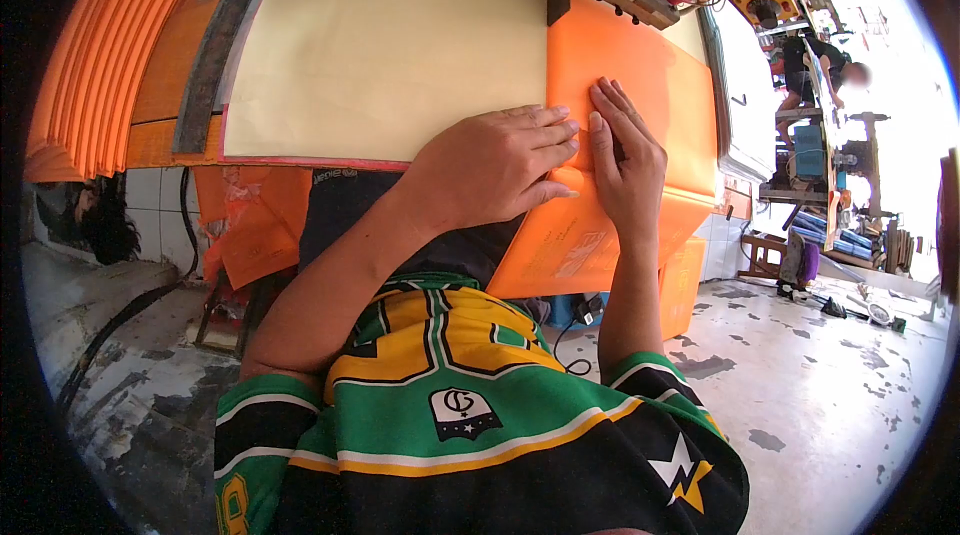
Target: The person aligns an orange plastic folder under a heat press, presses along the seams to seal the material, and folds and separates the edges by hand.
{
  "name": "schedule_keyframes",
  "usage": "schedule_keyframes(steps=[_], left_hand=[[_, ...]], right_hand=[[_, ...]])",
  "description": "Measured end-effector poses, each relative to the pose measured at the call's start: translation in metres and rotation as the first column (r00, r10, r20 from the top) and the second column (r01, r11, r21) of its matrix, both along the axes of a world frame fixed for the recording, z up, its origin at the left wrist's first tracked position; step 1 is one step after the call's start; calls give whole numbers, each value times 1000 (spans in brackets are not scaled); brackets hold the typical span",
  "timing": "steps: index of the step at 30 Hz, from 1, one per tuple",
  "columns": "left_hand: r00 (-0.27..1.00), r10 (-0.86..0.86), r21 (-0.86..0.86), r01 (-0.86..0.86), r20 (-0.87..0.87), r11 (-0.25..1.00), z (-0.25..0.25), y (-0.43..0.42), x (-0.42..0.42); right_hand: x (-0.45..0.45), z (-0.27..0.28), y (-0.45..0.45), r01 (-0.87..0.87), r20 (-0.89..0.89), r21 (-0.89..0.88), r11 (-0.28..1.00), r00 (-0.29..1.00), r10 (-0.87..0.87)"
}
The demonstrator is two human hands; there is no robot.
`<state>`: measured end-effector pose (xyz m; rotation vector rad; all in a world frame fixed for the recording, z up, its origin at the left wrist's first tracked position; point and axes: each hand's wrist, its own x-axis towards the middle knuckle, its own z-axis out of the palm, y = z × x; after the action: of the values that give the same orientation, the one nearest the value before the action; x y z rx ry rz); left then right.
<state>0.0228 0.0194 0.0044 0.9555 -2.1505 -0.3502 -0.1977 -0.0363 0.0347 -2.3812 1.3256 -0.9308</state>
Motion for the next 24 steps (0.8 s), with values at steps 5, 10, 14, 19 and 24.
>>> schedule_keyframes(steps=[5,10,14,19,24], left_hand=[[1000,1,1,-1,2,1000,0,0,1],[1000,-8,7,8,-1,1000,0,0,1],[1000,-8,16,8,2,1000,0,-1,1],[1000,-11,33,11,4,999,0,-1,1],[1000,-9,11,8,7,1000,2,0,3]], right_hand=[[-6,0,-5,-12,15,51,999,1000,12],[-8,13,-12,-120,-131,204,972,980,149],[-7,14,-29,-156,-276,209,965,938,211],[4,7,-67,-204,-426,163,965,868,256],[21,-2,-94,-239,-426,87,967,869,253]])
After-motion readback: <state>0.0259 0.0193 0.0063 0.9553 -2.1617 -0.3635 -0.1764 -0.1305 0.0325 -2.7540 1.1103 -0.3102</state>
